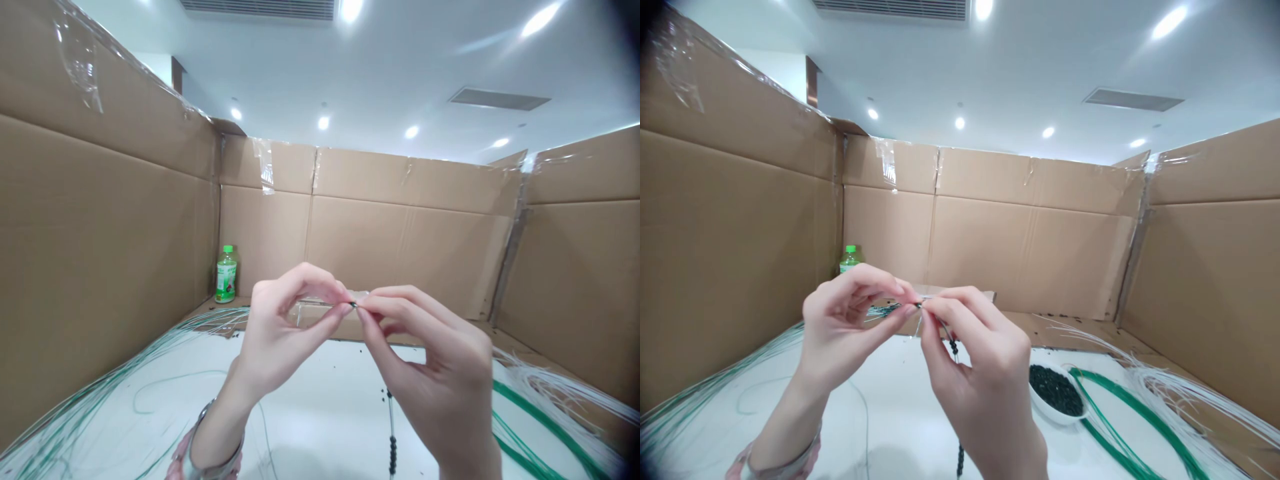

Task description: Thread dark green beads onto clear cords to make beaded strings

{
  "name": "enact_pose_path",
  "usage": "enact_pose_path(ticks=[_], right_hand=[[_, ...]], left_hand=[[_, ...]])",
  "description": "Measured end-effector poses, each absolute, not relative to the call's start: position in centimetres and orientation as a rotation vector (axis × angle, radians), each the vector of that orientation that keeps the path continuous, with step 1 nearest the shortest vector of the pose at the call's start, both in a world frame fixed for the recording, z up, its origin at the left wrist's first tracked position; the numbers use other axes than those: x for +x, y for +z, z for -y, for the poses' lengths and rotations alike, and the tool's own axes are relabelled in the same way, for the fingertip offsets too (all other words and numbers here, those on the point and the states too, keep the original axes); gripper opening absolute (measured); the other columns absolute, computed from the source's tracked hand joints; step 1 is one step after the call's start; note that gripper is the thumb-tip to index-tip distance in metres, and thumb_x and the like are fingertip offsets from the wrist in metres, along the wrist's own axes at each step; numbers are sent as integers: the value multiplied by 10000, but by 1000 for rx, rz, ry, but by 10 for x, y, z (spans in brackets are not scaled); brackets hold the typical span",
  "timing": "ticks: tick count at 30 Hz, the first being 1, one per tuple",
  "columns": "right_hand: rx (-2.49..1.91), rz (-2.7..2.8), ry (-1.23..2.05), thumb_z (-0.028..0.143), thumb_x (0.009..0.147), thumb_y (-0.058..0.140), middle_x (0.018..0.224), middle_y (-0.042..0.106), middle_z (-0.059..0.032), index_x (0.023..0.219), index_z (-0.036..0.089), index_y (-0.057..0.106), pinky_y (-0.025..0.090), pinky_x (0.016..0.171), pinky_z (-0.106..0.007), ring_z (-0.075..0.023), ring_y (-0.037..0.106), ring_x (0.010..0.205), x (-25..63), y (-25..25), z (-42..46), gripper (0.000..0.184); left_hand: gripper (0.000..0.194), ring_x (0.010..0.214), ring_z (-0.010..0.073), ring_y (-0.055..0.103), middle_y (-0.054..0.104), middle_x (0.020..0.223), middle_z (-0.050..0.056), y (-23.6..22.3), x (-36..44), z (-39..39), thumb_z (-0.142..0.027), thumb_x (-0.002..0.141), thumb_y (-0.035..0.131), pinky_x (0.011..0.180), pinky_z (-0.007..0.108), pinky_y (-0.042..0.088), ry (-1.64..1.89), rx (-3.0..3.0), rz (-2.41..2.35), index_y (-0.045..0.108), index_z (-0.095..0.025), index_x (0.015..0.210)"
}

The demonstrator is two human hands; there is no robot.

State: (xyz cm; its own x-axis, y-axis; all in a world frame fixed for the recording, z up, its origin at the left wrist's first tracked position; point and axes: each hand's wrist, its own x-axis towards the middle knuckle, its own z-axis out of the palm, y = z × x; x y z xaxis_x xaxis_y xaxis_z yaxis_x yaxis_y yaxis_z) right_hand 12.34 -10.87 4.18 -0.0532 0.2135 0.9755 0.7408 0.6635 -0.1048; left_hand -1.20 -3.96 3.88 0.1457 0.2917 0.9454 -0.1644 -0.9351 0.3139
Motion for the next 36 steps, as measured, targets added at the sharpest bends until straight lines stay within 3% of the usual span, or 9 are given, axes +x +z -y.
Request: enact_pose_path(ticks=[7, 36], right_hand=[[-827, 1601, -513, 33, 754, 584, 742, 611, -20, 745, 158, 607, 488, 501, -185, -78, 517, 564, 123, 42, 108, 128], [-911, 1635, -514, 56, 774, 561, 739, 607, -10, 734, 175, 600, 493, 516, -191, -84, 517, 571, 128, 41, 110, 132]], left_hand=[[219, 736, 104, 650, 653, 775, -8, 38, -11, 38, -22, 728, 656, 702, 197, 545, 1848, 2114, -90, 576, -191, 842], [157, 703, 119, 670, 686, 754, -2, 38, -11, 40, -68, 756, 630, 653, 195, 555, 1948, 2344, -173, 574, -191, 836]])
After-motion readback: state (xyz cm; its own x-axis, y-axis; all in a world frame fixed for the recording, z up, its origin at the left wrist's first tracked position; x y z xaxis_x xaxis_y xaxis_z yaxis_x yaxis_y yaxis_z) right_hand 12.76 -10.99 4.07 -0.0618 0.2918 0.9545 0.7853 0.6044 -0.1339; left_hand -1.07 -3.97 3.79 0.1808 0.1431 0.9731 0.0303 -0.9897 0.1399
